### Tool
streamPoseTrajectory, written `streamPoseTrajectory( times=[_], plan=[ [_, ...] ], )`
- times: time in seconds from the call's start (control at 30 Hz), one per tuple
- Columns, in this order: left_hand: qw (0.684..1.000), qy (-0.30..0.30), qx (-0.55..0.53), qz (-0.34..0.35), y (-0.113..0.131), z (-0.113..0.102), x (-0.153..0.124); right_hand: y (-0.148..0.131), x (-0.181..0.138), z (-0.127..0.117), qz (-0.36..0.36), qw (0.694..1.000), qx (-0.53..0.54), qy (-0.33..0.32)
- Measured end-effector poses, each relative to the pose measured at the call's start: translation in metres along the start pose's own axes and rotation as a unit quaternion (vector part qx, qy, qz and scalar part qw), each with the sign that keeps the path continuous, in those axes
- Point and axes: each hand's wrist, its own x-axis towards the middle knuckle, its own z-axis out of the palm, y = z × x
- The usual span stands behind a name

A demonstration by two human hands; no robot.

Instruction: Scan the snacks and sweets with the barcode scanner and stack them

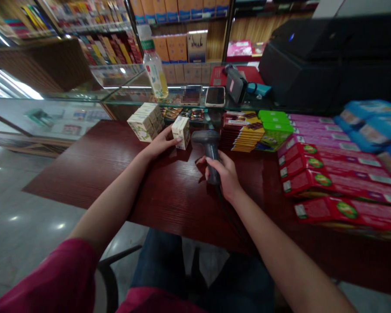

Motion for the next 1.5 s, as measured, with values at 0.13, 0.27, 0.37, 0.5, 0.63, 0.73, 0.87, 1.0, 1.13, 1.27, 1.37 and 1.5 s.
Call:
streamPoseTrajectory(
  times=[0.13,0.27,0.37,0.5,0.63,0.73,0.87,1.0,1.13,1.27,1.37,1.5],
  plan=[
    [0.994,0.032,-0.094,-0.052,0.001,0.008,0.005,-0.003,-0.003,0.002,0.009,1.000,-0.013,-0.024],
    [0.973,0.143,-0.131,-0.123,0.004,0.015,0.007,-0.005,-0.008,0.005,0.010,0.998,-0.029,-0.050],
    [0.961,0.185,-0.132,-0.158,0.002,0.014,0.009,0.000,-0.011,0.006,-0.001,0.997,-0.048,-0.062],
    [0.960,0.196,-0.127,-0.153,-0.001,0.014,0.012,0.012,-0.009,0.003,-0.033,0.995,-0.083,-0.046],
    [0.965,0.187,-0.116,-0.144,-0.001,0.017,0.014,0.018,-0.007,-0.001,-0.038,0.992,-0.111,-0.036],
    [0.966,0.177,-0.136,-0.134,0.000,0.017,0.012,0.016,-0.008,0.000,-0.031,0.993,-0.111,-0.031],
    [0.978,0.090,-0.167,-0.082,0.000,0.007,0.003,0.005,-0.010,0.004,-0.034,0.995,-0.098,-0.010],
    [0.991,-0.018,-0.119,-0.055,0.000,-0.007,-0.005,-0.006,-0.008,0.001,-0.064,0.993,-0.099,0.031],
    [0.993,0.014,-0.114,-0.035,0.000,-0.005,-0.009,-0.006,-0.003,-0.007,-0.103,0.987,-0.087,0.085],
    [0.996,0.085,-0.039,0.009,-0.004,0.014,-0.007,0.000,0.003,-0.016,-0.146,0.971,-0.098,0.161],
    [0.984,0.170,0.049,-0.001,-0.007,0.030,-0.005,0.001,0.008,-0.026,-0.180,0.950,-0.121,0.225],
    [0.969,0.210,0.133,0.007,0.006,0.044,-0.011,-0.008,0.005,-0.047,-0.180,0.949,-0.119,0.230]
  ],
)
